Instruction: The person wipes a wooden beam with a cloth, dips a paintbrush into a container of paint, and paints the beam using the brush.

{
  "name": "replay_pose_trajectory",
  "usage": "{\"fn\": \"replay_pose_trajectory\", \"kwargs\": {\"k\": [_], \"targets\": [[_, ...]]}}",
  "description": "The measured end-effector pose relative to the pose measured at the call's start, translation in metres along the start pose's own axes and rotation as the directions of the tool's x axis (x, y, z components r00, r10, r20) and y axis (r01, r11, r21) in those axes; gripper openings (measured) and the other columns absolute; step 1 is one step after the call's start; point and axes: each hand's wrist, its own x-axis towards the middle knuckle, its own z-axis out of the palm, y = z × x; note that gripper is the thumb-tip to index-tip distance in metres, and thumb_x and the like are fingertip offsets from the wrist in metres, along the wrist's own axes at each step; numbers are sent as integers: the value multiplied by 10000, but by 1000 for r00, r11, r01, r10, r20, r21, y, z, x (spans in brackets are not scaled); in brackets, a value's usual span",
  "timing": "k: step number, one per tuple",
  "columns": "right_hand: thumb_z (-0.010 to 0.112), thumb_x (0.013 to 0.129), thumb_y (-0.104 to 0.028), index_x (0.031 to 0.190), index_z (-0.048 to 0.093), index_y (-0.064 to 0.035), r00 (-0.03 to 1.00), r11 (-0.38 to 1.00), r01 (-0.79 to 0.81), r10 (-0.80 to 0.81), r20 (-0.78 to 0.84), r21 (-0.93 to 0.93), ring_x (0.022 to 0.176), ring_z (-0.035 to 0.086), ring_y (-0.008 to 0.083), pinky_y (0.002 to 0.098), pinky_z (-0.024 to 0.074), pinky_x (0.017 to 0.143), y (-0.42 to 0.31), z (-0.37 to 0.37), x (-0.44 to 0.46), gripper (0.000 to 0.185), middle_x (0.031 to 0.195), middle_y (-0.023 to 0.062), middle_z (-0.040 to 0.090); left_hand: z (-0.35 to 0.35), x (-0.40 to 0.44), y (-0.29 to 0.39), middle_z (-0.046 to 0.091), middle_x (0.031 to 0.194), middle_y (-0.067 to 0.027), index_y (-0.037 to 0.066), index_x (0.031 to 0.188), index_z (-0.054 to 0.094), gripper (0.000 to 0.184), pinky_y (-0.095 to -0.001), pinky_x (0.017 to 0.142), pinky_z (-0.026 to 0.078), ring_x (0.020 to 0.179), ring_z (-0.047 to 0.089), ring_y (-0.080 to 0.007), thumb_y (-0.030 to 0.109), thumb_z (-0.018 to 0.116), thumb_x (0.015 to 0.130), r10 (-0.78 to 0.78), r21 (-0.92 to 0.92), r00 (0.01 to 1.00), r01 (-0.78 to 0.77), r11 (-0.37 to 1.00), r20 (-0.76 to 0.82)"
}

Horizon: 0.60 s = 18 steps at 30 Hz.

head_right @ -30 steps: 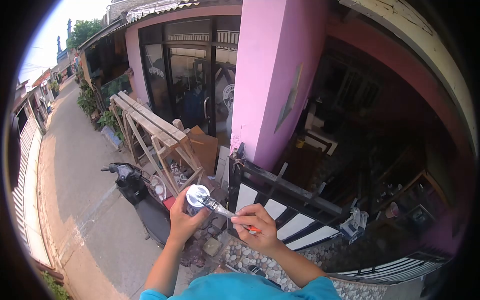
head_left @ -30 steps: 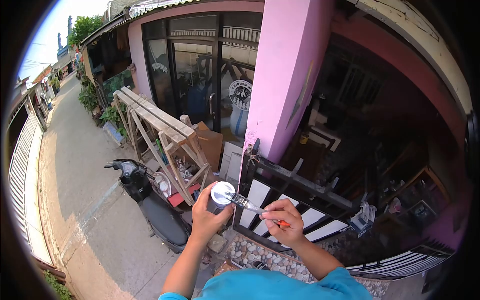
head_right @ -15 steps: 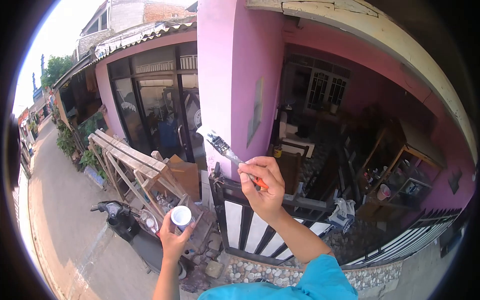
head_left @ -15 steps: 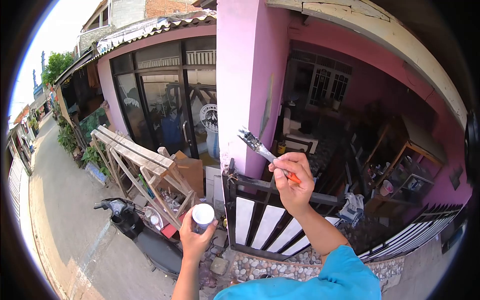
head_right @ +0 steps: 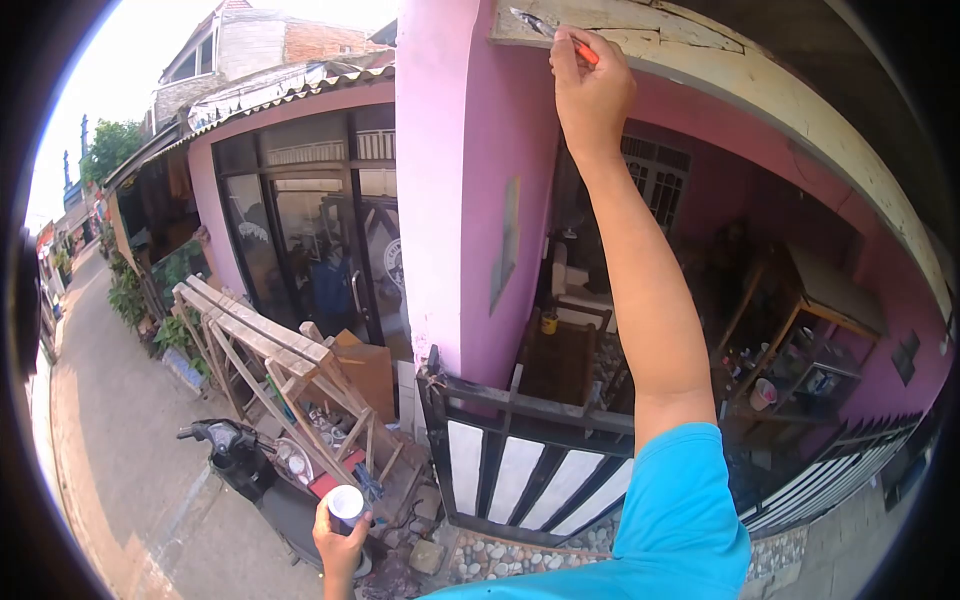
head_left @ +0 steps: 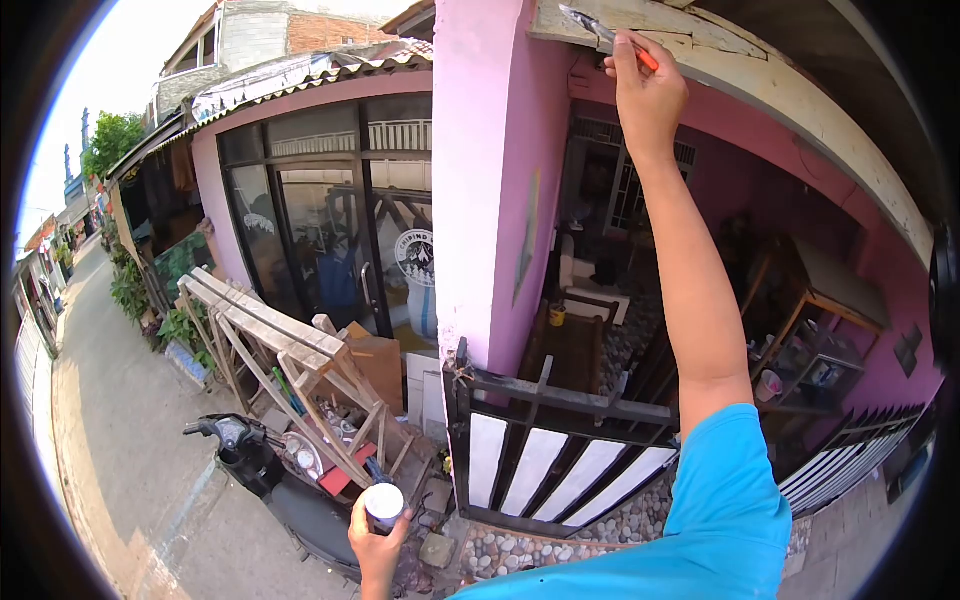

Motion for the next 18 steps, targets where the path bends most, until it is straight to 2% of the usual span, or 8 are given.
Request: {"fn": "replay_pose_trajectory", "kwargs": {"k": [2, 5, 7, 11, 14, 16, 17, 18], "targets": [[675, 928, -210, 938, 714, 9, 1000, 1000, -24, 24, 4, 0, 699, 687, 190, 294, 545, 681, 10, 13, 24, 222, 826, 97, 700, -5, -5, 4, 656, 1059, -91, -35, 1202, 581, 563, -308, 886, 509, 963, 642, -168, 75, 852, 722, -7, 16, 1000, 7, 1000, -9], [652, 964, -268, 1027, 708, -3, 999, 994, -15, 20, 46, -110, 672, 699, 137, 250, 550, 674, 20, 30, 49, 279, 724, 63, 716, -9, -14, -6, 652, 1065, -93, -35, 1205, 579, 565, -308, 891, 507, 971, 639, -167, 79, 851, 724, -46, 22, 999, 47, 999, -21], [588, 961, -177, 817, 663, 27, 991, 964, 126, -132, -9, -236, 532, 632, 156, 327, 472, 499, 19, 42, 62, 260, 603, 92, 646, -12, -17, -14, 651, 1069, -94, -34, 1207, 578, 567, -309, 894, 506, 975, 638, -167, 82, 852, 724, -77, 11, 997, 78, 997, -29], [612, 950, -187, 835, 671, 34, 999, 974, 21, -15, 28, -224, 543, 648, 184, 352, 486, 526, 30, 51, 71, 256, 621, 124, 658, -14, -21, -11, 651, 1070, -89, -32, 1209, 577, 568, -312, 902, 503, 980, 634, -165, 91, 855, 730, -117, 2, 992, 117, 993, -43], [613, 941, -180, 824, 671, 35, 997, 939, 68, -52, 57, -337, 555, 659, 220, 370, 494, 550, 60, 49, 79, 252, 641, 144, 667, -13, -21, -13, 651, 1068, -85, -32, 1214, 573, 577, -314, 905, 502, 981, 631, -162, 90, 859, 727, -159, -66, 986, 155, 986, -49], [617, 931, -170, 815, 668, 37, 944, 817, 292, -330, 11, -497, 593, 675, 248, 381, 498, 571, 63, 46, 80, 242, 661, 161, 672, -15, -24, -18, 651, 1068, -84, -32, 1217, 571, 584, -315, 905, 503, 982, 630, -161, 87, 861, 724, -169, -84, 985, 166, 983, -39], [617, 931, -170, 815, 668, 37, 944, 815, 292, -330, 13, -500, 593, 675, 248, 381, 498, 571, 64, 40, 80, 242, 661, 161, 672, -16, -25, -19, 650, 1077, -86, -31, 1220, 570, 590, -318, 914, 501, 990, 631, -163, 87, 864, 722, -182, -79, 983, 180, 981, -30], [619, 927, -165, 814, 665, 37, 978, 872, 196, -205, 28, -449, 602, 675, 249, 380, 498, 577, 39, 32, 76, 236, 658, 159, 668, -16, -26, -19, 649, 1085, -88, -31, 1223, 569, 597, -321, 923, 500, 999, 631, -165, 87, 866, 719, -195, -74, 980, 193, 978, -23]]}}
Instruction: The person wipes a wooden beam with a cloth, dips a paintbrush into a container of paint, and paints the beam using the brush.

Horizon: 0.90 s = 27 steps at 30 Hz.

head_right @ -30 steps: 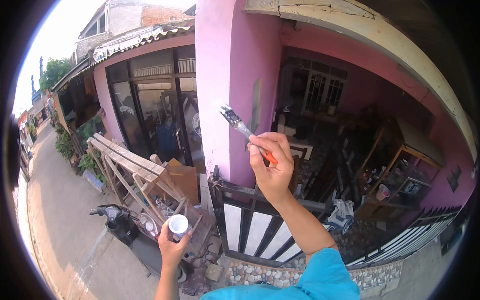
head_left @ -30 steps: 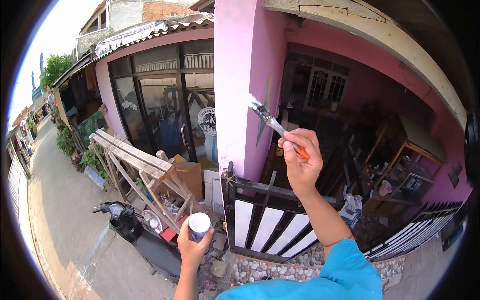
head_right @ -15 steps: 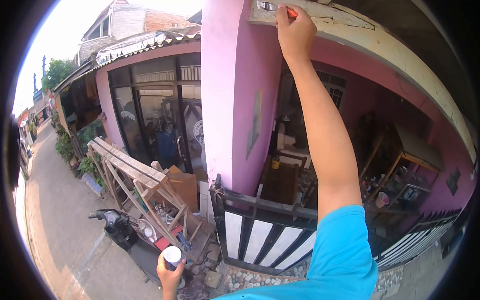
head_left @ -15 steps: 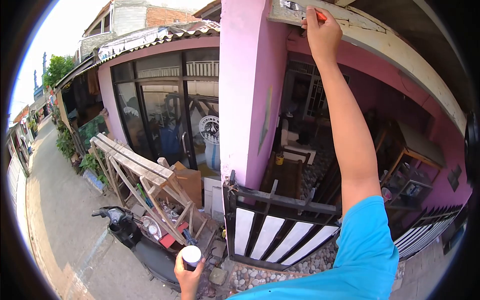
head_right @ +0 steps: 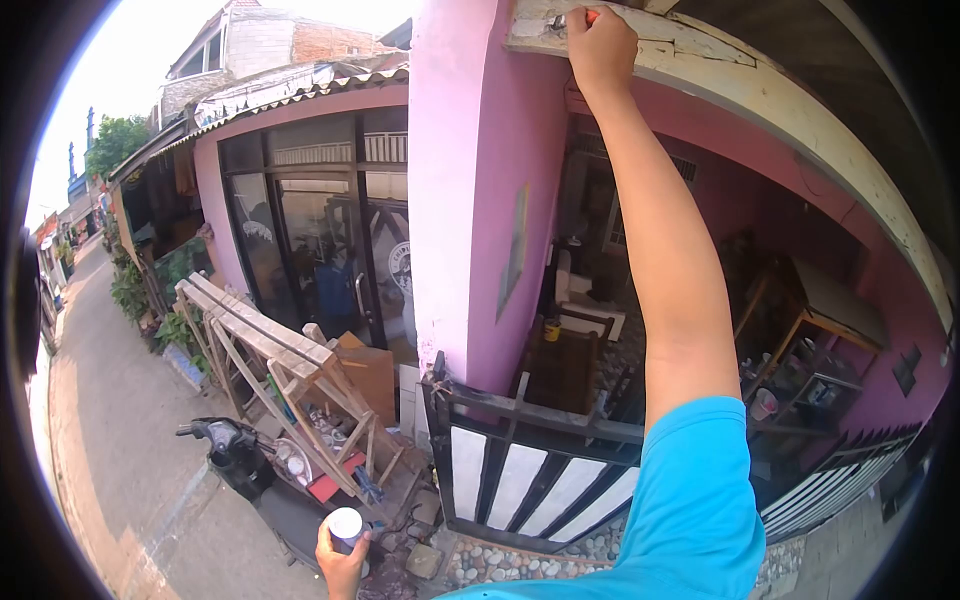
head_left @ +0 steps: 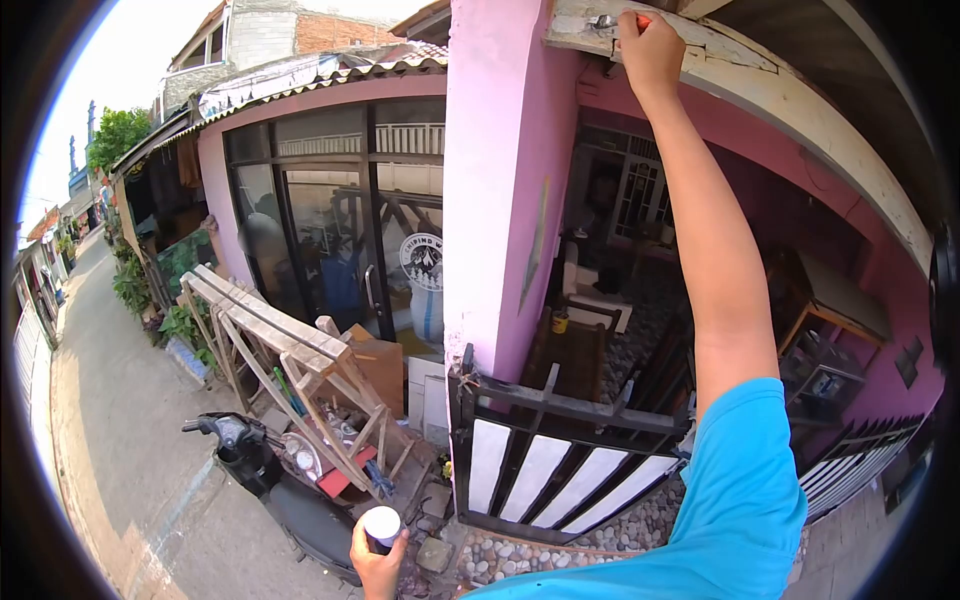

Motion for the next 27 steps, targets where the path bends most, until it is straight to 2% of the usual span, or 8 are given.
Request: {"fn": "replay_pose_trajectory", "kwargs": {"k": [7, 9, 12, 15, 19, 20, 24, 27], "targets": [[622, 918, -145, 841, 660, 50, 979, 979, -151, 128, 157, 141, 627, 666, 297, 398, 506, 613, -14, 15, -7, 213, 655, 178, 650, -2, -4, 6, 657, 1049, -75, -6, 1175, 596, 534, -320, 910, 483, 979, 624, -166, 138, 854, 729, 56, 103, 998, -53, 993, -21], [629, 958, -287, 965, 718, -5, 987, 999, 13, -8, 162, -32, 641, 698, 165, 288, 539, 648, 11, 29, -13, 296, 682, 71, 710, -7, -4, 9, 685, 1120, -113, -5, 1232, 601, 528, -331, 920, 502, 1033, 646, -188, 139, 837, 782, -12, 123, 999, 5, 992, 52], [613, 951, -286, 927, 723, -9, 992, 980, 109, -97, 77, -166, 632, 694, 181, 320, 533, 654, 21, 12, -11, 300, 664, 76, 700, -9, -8, 5, 686, 1114, -114, -6, 1235, 600, 533, -334, 920, 503, 1031, 646, -190, 155, 837, 787, -34, 178, 999, 28, 984, 33], [619, 944, -292, 927, 725, -10, 991, 989, 113, -105, 82, -95, 633, 695, 183, 324, 532, 657, 16, 1, -6, 302, 673, 87, 704, -13, -10, 11, 688, 1109, -118, -3, 1237, 600, 545, -341, 918, 503, 1029, 649, -200, 179, 843, 784, -36, 145, 999, 31, 989, 34], [627, 936, -300, 948, 723, -15, 988, 994, 110, -111, 106, 19, 632, 699, 208, 339, 532, 666, -3, 25, -22, 302, 675, 99, 699, -17, -9, 9, 689, 1108, -120, -4, 1243, 598, 554, -346, 918, 505, 1027, 651, -209, 191, 843, 786, -21, 196, 999, 11, 981, 48], [601, 923, -267, 897, 698, 7, 984, 996, 65, -74, 160, 59, 812, 679, 370, 436, 527, 761, -7, 24, -28, 292, 841, 195, 698, -18, -8, 8, 688, 1115, -123, -3, 1248, 596, 566, -349, 923, 504, 1033, 651, -214, 196, 846, 781, -34, 210, 998, 23, 977, 51], [602, 925, -256, 892, 700, -2, 975, 967, 215, -204, 92, -134, 791, 673, 365, 438, 525, 747, -2, 0, -25, 274, 835, 182, 694, -11, -10, -7, 660, 1059, -77, -5, 1184, 598, 557, -326, 917, 485, 988, 628, -170, 155, 863, 721, 10, 136, 999, -6, 991, -34], [623, 918, -263, 888, 697, 0, 983, 985, 163, -158, 92, -49, 772, 674, 352, 427, 525, 735, -7, -12, -23, 275, 823, 174, 695, -13, -10, -12, 662, 1068, -80, -6, 1192, 599, 572, -331, 923, 487, 997, 630, -173, 165, 866, 716, -22, 104, 1000, 24, 994, -23]]}}
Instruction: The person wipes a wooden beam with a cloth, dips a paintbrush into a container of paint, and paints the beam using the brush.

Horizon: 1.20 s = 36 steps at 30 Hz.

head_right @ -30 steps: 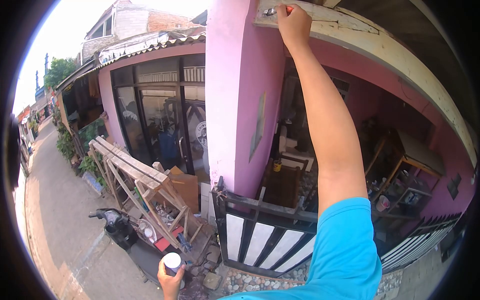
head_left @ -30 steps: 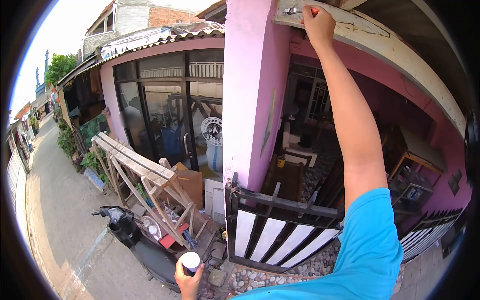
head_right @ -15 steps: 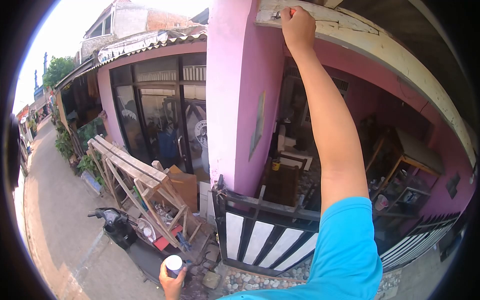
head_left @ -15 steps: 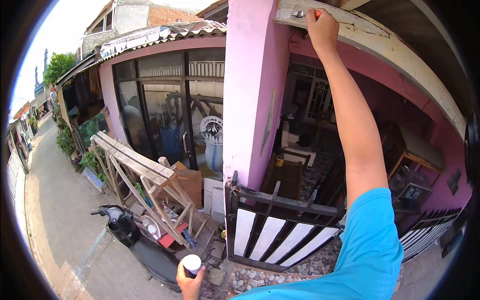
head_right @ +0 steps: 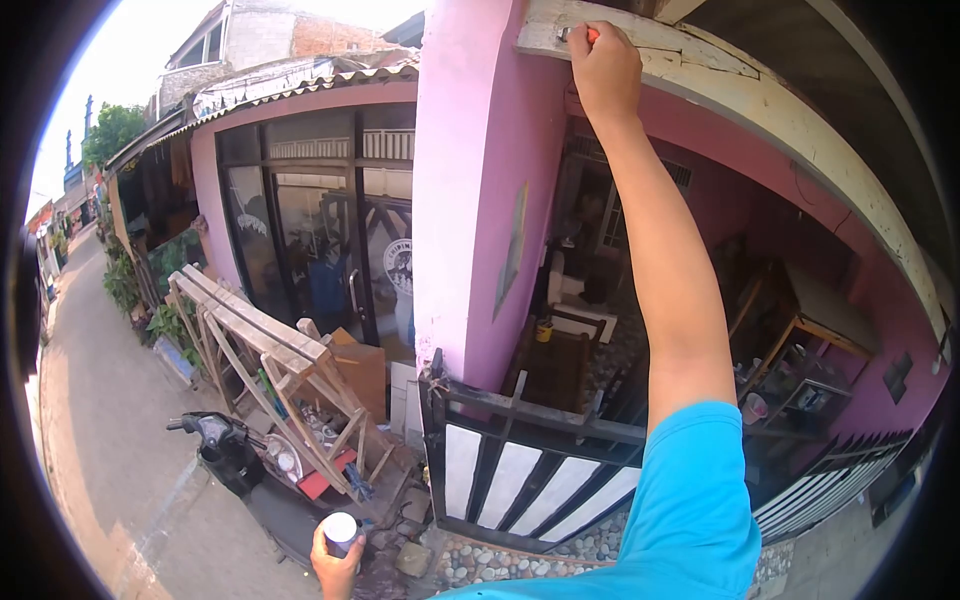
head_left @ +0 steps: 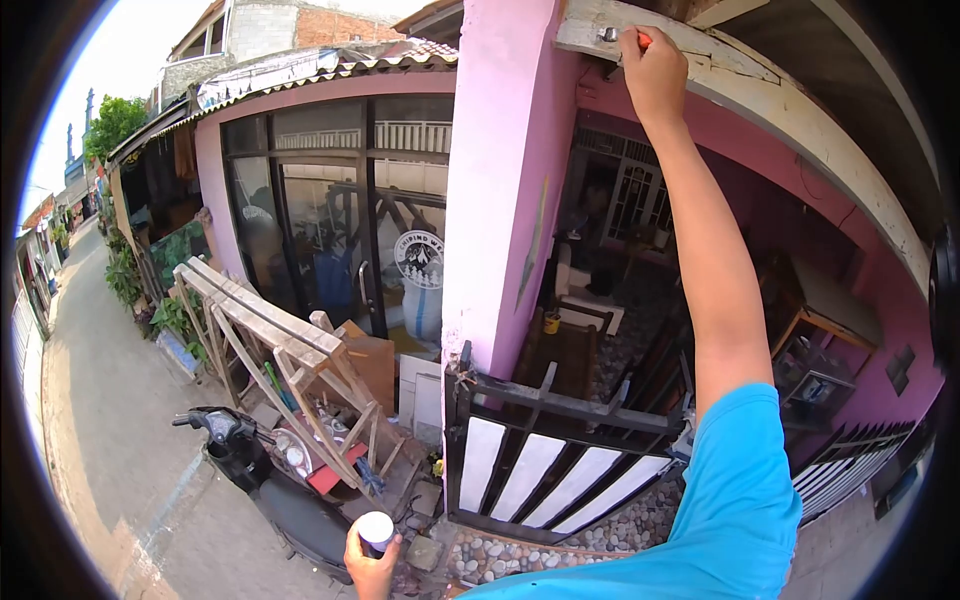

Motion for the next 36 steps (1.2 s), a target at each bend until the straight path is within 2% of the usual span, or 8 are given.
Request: {"fn": "replay_pose_trajectory", "kwargs": {"k": [5, 9, 13, 15, 18, 24, 32, 36], "targets": [[638, 912, -270, 931, 712, -8, 987, 986, -142, 135, 89, 88, 794, 685, 345, 414, 529, 741, -1, 24, -4, 272, 854, 174, 707, 2, 2, -5, 664, 1066, -78, -5, 1197, 600, 575, -330, 925, 486, 1000, 630, -174, 170, 867, 719, 12, 28, 1000, -13, 1000, 12], [633, 915, -268, 929, 709, -5, 997, 995, -66, 64, 35, 70, 810, 683, 352, 418, 528, 748, 28, 13, -4, 275, 865, 176, 707, 4, 1, -4, 666, 1072, -79, -7, 1203, 598, 583, -328, 925, 485, 1006, 629, -174, 178, 869, 721, -2, 6, 999, 2, 1000, 33], [613, 923, -278, 935, 706, -3, 998, 993, -47, 51, 41, -107, 821, 678, 363, 426, 525, 761, 41, -26, 3, 290, 874, 177, 707, 3, 3, -2, 666, 1076, -80, -10, 1211, 595, 595, -328, 926, 485, 1009, 629, -175, 181, 870, 719, 3, 6, 998, -3, 1000, 60], [606, 930, -283, 934, 703, -3, 998, 986, -34, 42, 46, -162, 821, 674, 367, 429, 523, 766, 44, -45, 7, 296, 887, 175, 705, -2, 4, 9, 682, 1140, -135, -3, 1260, 589, 593, -360, 939, 501, 1057, 647, -228, 197, 850, 767, -6, 182, 991, -18, 983, 134], [615, 930, -263, 929, 699, -5, 999, 961, 52, -48, 21, -272, 820, 673, 368, 426, 524, 761, 42, -65, 11, 271, 874, 173, 701, 6, 2, -16, 666, 1075, -79, -11, 1216, 593, 606, -327, 927, 484, 1014, 628, -175, 182, 873, 715, -11, 17, 997, 10, 1000, 78], [616, 953, -267, 964, 689, -8, 989, 991, 123, -127, 74, 61, 862, 669, 352, 416, 527, 769, -3, -19, -10, 269, 913, 165, 692, 0, 4, -2, 678, 1157, -142, -3, 1267, 585, 602, -364, 950, 497, 1076, 643, -233, 191, 848, 762, 14, 141, 992, -31, 989, 122], [594, 974, -272, 1043, 677, -47, 986, 997, 68, -71, 151, 22, 873, 659, 352, 417, 539, 776, 4, 18, -47, 249, 1009, 127, 675, -7, 0, 1, 679, 1161, -139, 0, 1267, 586, 594, -360, 947, 499, 1072, 643, -223, 200, 845, 771, -18, 170, 995, 1, 985, 101], [605, 973, -258, 1041, 677, -50, 986, 986, 162, -161, 31, -26, 850, 674, 333, 401, 550, 747, 23, -4, -54, 230, 986, 117, 679, -9, -1, 8, 682, 1154, -132, 1, 1262, 590, 588, -359, 948, 498, 1069, 641, -219, 221, 845, 779, -104, 185, 990, 84, 979, 100]]}}
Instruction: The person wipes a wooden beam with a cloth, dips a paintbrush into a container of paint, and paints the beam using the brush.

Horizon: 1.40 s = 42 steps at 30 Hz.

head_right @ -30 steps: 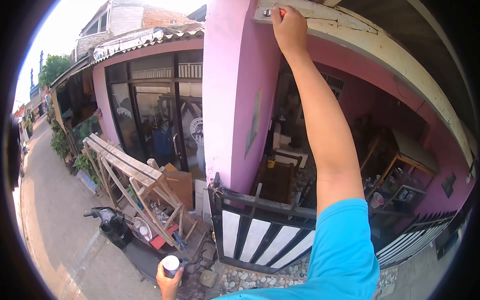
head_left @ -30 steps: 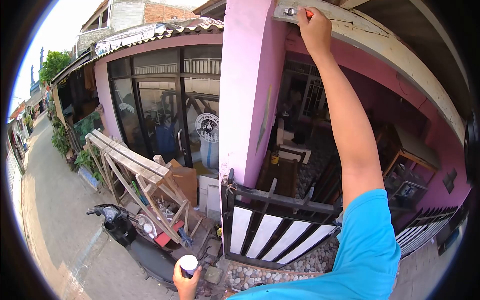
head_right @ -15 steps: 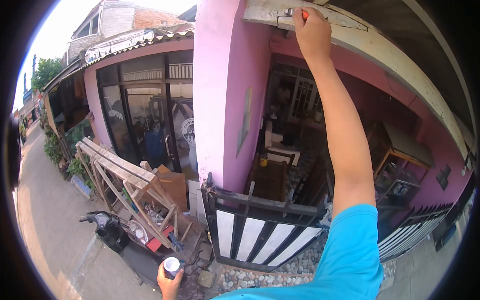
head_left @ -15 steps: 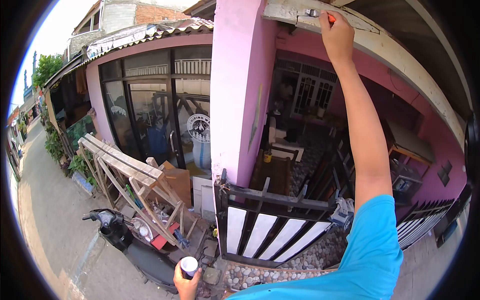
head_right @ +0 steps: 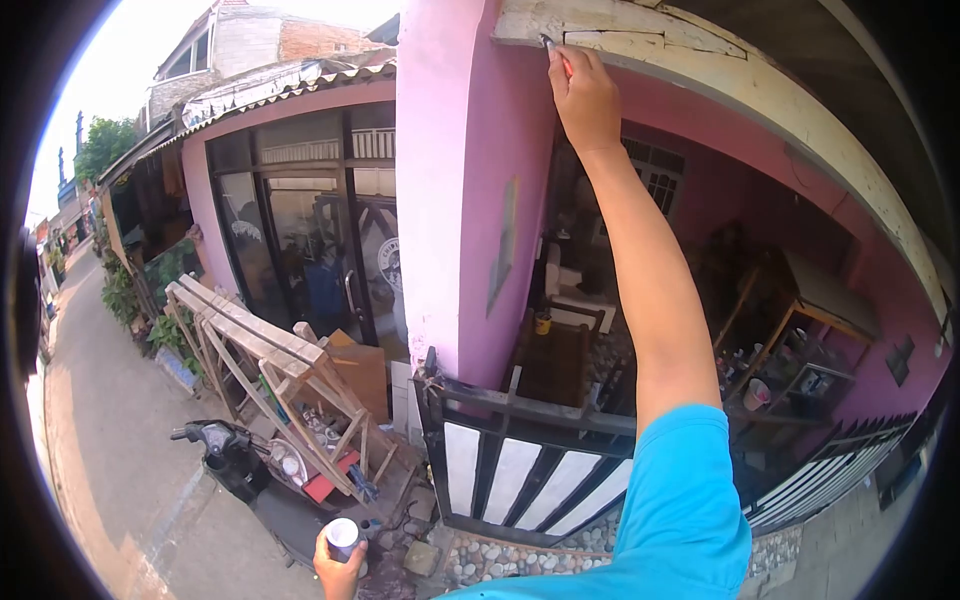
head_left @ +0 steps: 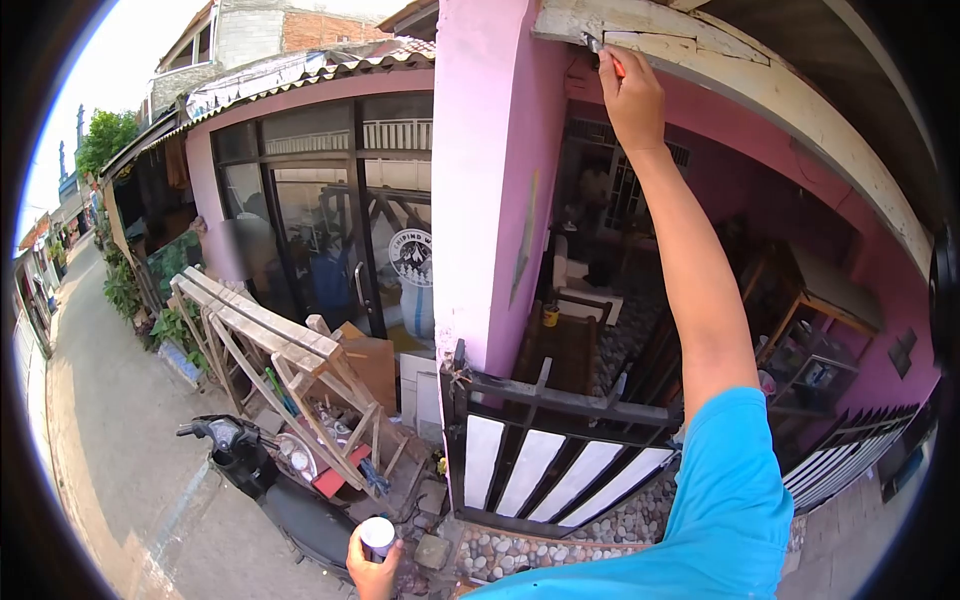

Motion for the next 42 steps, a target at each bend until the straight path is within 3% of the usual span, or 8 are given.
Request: {"fn": "replay_pose_trajectory", "kwargs": {"k": [8, 16, 24, 29, 33, 37, 40, 42], "targets": [[624, 965, -230, 1010, 688, -24, 988, 983, -128, 114, -108, -133, 861, 666, 334, 401, 535, 765, 22, -61, -2, 220, 955, 137, 685, -2, 4, 5, 680, 1160, -138, -2, 1265, 586, 619, -359, 951, 497, 1074, 642, -225, 246, 860, 768, 15, -32, 999, -14, 999, 33], [642, 941, -236, 951, 689, -7, 966, 968, -226, 238, -105, 109, 819, 669, 337, 410, 524, 739, 12, -14, 36, 234, 874, 162, 692, 8, 6, -9, 675, 1164, -139, -3, 1268, 580, 617, -353, 960, 492, 1082, 637, -222, 232, 859, 770, 118, -2, 993, -118, 993, 26], [595, 944, -259, 929, 691, 8, 993, 957, -93, 70, -92, -276, 856, 669, 377, 451, 532, 775, 47, -60, 66, 284, 929, 174, 703, 6, -4, 22, 676, 1144, -131, -11, 1269, 576, 598, -350, 951, 495, 1066, 638, -214, 193, 850, 778, 23, -222, 998, -8, 975, 66], [558, 969, -228, 945, 641, -15, 997, 846, 78, -53, 64, -527, 836, 676, 331, 416, 560, 755, 21, -41, 66, 230, 957, 137, 651, 4, -4, -3, 678, 1145, -138, -5, 1267, 580, 595, -354, 941, 501, 1052, 644, -221, 204, 849, 780, 102, -52, 995, -101, 994, 15], [529, 984, -200, 906, 633, 8, 983, 901, 88, -9, 183, -426, 854, 679, 325, 422, 579, 732, 0, 14, 56, 245, 973, 154, 623, 4, -8, -2, 684, 1138, -134, 1, 1256, 591, 591, -353, 927, 505, 1036, 649, -217, 222, 856, 775, 99, -59, 995, -99, 993, -6], [559, 982, -244, 948, 655, 0, 983, 970, -67, 105, 153, -234, 854, 678, 329, 441, 556, 737, -16, 33, 61, 264, 976, 173, 650, 7, -11, -15, 692, 1119, -117, 1, 1239, 602, 566, -343, 901, 508, 1013, 649, -195, 206, 858, 777, 72, -35, 997, -73, 997, -18], [560, 971, -244, 888, 646, 40, 991, 994, -105, 106, -85, 15, 820, 662, 396, 466, 537, 753, -3, 33, 72, 308, 911, 215, 656, 8, -12, -15, 688, 1122, -114, 4, 1245, 599, 567, -340, 902, 505, 1019, 644, -188, 195, 858, 778, 49, -44, 999, -49, 998, -1], [578, 949, -257, 846, 655, 53, 942, 936, -333, 337, -12, 117, 809, 650, 426, 488, 510, 762, 19, 17, 74, 335, 867, 238, 665, 8, -12, -12, 686, 1127, -113, 6, 1251, 596, 571, -340, 907, 503, 1026, 642, -188, 193, 858, 779, 59, -46, 998, -59, 997, -3]]}}
